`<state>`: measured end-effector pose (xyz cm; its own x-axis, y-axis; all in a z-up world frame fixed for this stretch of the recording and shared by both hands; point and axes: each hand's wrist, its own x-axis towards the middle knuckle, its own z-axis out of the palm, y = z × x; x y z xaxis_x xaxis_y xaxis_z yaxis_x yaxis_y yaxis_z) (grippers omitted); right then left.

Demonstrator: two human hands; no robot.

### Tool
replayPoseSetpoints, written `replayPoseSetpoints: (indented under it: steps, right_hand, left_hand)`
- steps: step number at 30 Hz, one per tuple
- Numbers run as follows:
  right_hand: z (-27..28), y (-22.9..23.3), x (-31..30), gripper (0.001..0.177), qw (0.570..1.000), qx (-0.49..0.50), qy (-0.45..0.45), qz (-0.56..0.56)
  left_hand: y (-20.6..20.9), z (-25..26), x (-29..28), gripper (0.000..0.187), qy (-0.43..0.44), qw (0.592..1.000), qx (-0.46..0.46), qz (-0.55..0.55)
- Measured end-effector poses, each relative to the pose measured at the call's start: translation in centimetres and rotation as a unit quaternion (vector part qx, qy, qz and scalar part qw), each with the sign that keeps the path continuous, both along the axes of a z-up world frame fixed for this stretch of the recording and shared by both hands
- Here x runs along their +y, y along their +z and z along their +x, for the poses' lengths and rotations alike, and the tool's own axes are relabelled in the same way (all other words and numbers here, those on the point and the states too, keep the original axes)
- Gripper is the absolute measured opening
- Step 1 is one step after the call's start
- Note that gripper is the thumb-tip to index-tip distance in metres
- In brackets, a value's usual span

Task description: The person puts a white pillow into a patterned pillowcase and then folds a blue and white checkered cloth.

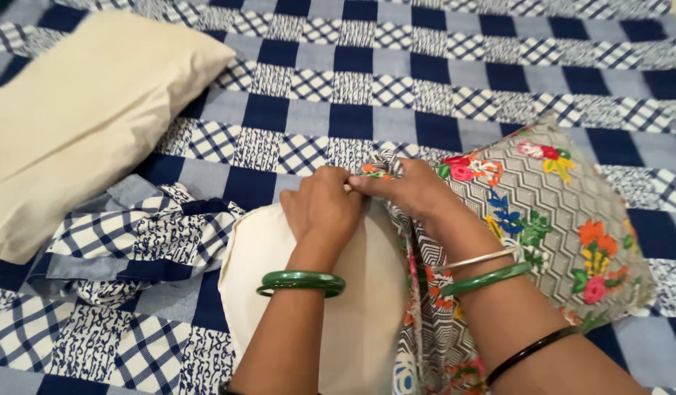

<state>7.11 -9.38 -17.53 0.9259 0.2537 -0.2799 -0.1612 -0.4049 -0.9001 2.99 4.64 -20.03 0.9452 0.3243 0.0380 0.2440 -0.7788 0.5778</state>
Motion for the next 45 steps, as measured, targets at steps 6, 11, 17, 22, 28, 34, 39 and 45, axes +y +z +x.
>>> replayPoseSetpoints:
  steps: [6, 11, 17, 22, 28, 34, 39, 45]
  right_hand:
    - [-0.4, 4.8, -3.3, 0.043, 0.997, -0.062, -0.011, 0.046]
    - [-1.3, 8.0, -5.2, 0.041, 0.978, -0.194, -0.077, 0.015]
    - [-1.7, 11.2, -8.0, 0.041, 0.927, -0.312, -0.177, -0.112]
    - [-0.6, 10.6, -10.8, 0.052, 0.903, -0.346, -0.179, -0.179]
    - [-0.4, 10.7, -12.3, 0.05, 0.908, -0.26, -0.215, -0.249]
    - [0.5, 9.9, -14.3, 0.05, 0.908, -0.233, -0.221, -0.271]
    - [1.0, 9.1, -14.9, 0.046, 0.93, -0.264, -0.155, -0.204]
    - [-1.4, 11.2, -15.5, 0.044, 0.976, -0.196, 0.059, -0.07]
  left_hand:
    - [7.2, -2.1, -2.0, 0.022, -0.052, 0.988, -0.146, 0.001]
    - [13.3, -4.1, -3.7, 0.037, -0.133, 0.935, -0.328, 0.013]
    - [19.7, -7.2, -4.6, 0.039, -0.182, 0.904, -0.387, 0.024]
    - [22.6, -9.6, -5.3, 0.036, -0.178, 0.897, -0.402, 0.034]
    - [23.6, -11.1, -6.2, 0.036, -0.183, 0.877, -0.441, 0.047]
    - [24.8, -12.0, -6.1, 0.035, -0.194, 0.869, -0.451, 0.054]
    - [25.7, -11.6, -5.3, 0.036, -0.211, 0.858, -0.466, 0.049]
    - [27.7, -10.1, -2.5, 0.037, -0.252, 0.836, -0.486, 0.03]
